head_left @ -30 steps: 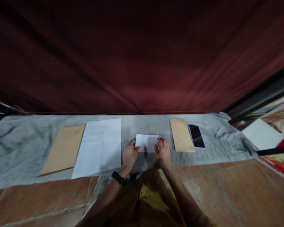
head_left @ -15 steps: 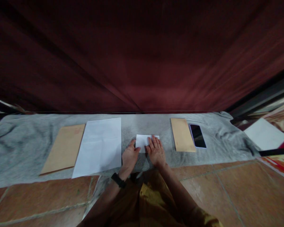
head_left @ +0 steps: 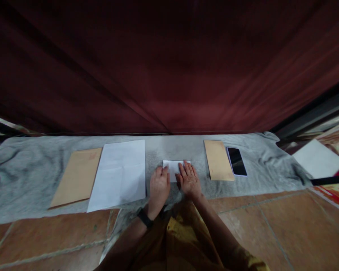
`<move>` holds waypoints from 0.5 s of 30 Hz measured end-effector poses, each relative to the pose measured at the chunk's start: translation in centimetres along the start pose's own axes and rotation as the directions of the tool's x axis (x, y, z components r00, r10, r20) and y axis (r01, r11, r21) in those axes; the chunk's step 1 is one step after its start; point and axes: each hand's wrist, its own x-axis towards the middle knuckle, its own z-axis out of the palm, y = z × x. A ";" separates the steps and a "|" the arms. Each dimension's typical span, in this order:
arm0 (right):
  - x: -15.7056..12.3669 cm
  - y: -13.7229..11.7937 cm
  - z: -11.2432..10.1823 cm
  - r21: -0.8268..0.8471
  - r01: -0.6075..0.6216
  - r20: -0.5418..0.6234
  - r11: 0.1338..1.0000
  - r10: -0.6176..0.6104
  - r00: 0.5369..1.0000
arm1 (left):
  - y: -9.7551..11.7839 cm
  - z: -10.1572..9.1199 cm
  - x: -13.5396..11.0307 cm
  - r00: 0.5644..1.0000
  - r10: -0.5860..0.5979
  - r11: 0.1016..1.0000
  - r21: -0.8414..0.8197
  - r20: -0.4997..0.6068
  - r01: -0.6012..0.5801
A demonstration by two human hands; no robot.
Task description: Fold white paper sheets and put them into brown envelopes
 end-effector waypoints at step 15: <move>-0.2 0.3 0.5 -0.037 -0.001 -0.010 0.999 0.001 1.000 | -0.1 4.7 0.0 0.990 0.138 0.986 0.092 -0.013 -0.136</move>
